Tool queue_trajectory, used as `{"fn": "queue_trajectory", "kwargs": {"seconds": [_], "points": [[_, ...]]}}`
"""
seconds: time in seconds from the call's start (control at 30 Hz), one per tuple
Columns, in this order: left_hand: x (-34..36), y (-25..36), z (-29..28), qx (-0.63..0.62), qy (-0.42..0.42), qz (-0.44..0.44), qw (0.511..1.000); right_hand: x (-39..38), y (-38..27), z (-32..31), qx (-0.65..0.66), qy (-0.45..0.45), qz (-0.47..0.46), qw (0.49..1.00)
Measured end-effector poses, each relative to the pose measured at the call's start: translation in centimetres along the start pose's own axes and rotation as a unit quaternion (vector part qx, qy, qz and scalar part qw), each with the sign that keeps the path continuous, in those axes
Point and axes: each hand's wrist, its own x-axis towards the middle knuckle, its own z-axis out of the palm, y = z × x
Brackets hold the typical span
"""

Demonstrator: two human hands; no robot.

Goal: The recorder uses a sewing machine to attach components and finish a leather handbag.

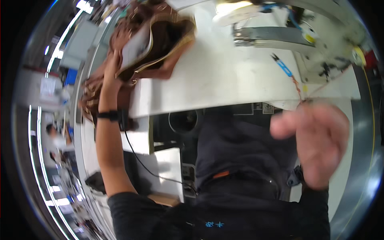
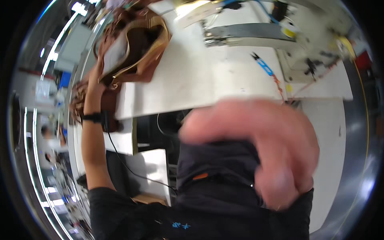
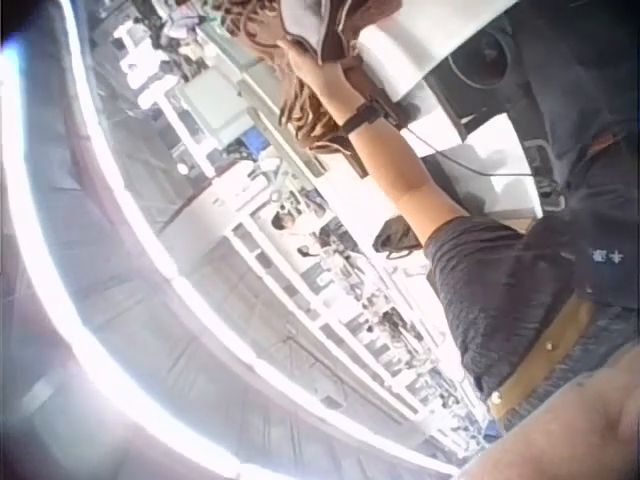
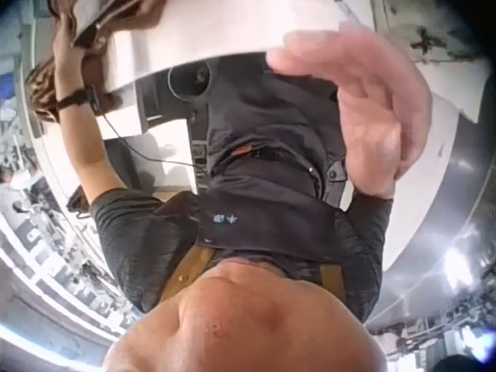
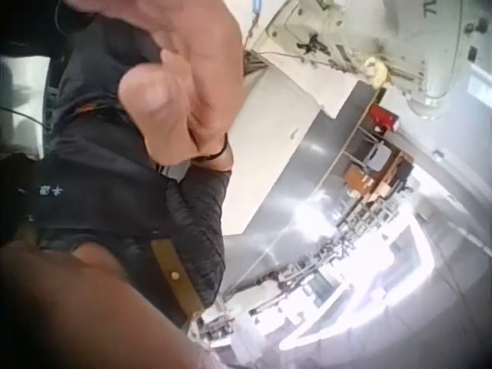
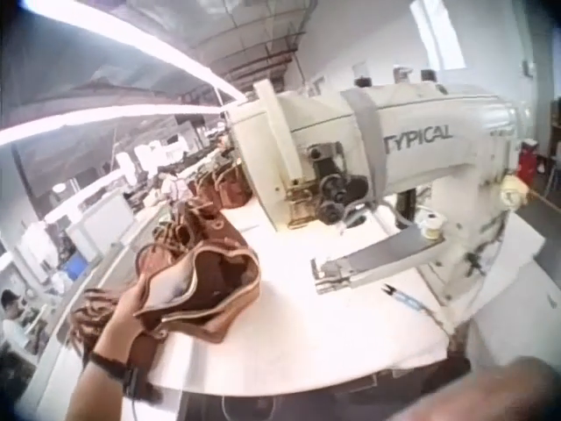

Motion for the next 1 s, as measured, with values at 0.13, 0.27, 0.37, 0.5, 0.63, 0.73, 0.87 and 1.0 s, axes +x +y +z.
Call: {"fn": "queue_trajectory", "kwargs": {"seconds": [0.13,0.27,0.37,0.5,0.63,0.73,0.87,1.0], "points": [[-1.9,-1.6,0.4,-0.081,-0.146,0.014,0.986,-0.2,-3.0,0.4,0.142,-0.095,-0.061,0.983],[-3.4,2.3,5.4,-0.132,-0.231,0.029,0.964,-1.2,-4.7,0.0,0.086,-0.034,-0.036,0.995],[-3.8,2.6,5.1,-0.082,-0.166,0.052,0.981,-1.1,-4.2,0.9,0.082,-0.015,-0.016,0.996],[-1.4,3.1,1.5,0.117,-0.053,0.09,0.988,-0.5,-3.8,1.5,0.069,-0.003,0.012,0.998],[-2.8,7.1,4.1,0.259,0.13,0.382,0.878,-0.1,-3.5,1.6,0.041,0.023,0.046,0.998],[-10.2,9.4,13.7,0.458,0.022,0.563,0.687,0.2,-2.5,2.2,0.029,0.047,0.075,0.996],[-3.2,6.5,14.1,0.495,-0.037,0.547,0.674,1.1,-2.7,4.1,0.033,0.028,0.093,0.995],[-2.4,6.9,13.1,0.634,-0.027,0.395,0.664,0.7,0.9,4.1,-0.114,-0.034,0.124,0.985]]}}
